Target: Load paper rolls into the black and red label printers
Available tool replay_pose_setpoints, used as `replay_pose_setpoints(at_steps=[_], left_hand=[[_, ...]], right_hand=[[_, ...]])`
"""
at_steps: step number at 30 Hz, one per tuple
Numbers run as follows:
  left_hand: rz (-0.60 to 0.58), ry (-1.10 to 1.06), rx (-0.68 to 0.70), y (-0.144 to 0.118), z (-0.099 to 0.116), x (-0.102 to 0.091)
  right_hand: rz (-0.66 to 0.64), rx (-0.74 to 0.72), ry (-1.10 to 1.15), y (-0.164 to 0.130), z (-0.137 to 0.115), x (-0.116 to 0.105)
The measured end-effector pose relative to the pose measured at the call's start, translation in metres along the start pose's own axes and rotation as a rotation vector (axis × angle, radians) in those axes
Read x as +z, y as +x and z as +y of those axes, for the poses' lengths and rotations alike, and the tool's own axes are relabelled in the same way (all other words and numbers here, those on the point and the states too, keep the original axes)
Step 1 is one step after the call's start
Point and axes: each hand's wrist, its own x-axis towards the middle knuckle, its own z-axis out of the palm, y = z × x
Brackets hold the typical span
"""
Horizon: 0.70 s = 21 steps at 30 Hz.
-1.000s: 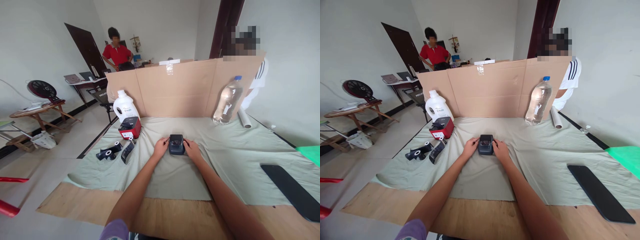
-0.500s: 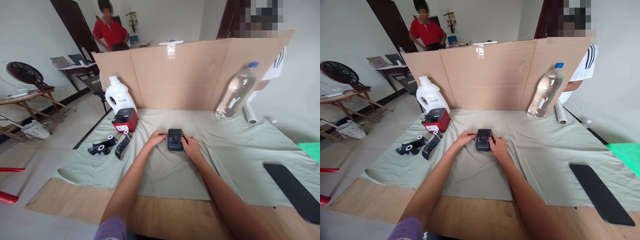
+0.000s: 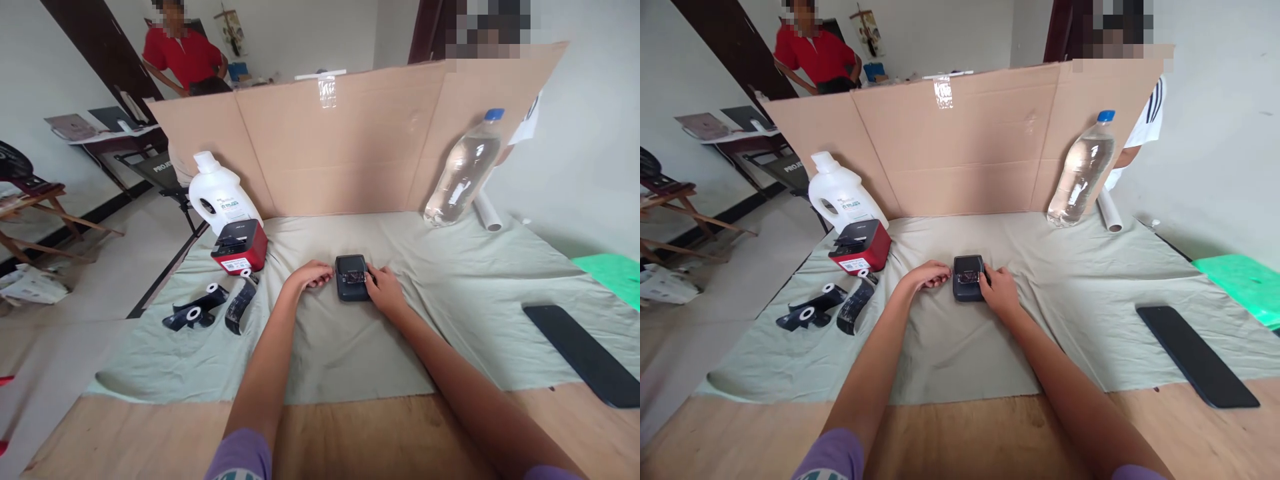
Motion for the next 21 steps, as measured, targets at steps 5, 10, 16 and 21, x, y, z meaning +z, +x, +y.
replay_pose_setpoints(at_steps=[5,10,16,21], left_hand=[[-0.025,0.002,-0.015,0.0,0.001,0.0],[-0.028,-0.039,-0.002,-0.001,0.004,0.004],[-0.004,-0.052,0.008,-0.002,0.007,0.009],[0.014,-0.028,-0.023,-0.005,0.013,0.012]], right_hand=[[0.003,-0.009,-0.013,0.0,-0.001,-0.001],[0.001,-0.012,0.001,-0.001,-0.001,-0.001],[0.013,-0.025,0.002,0.0,0.001,0.001],[0.014,-0.024,-0.009,-0.001,0.0,0.001]])
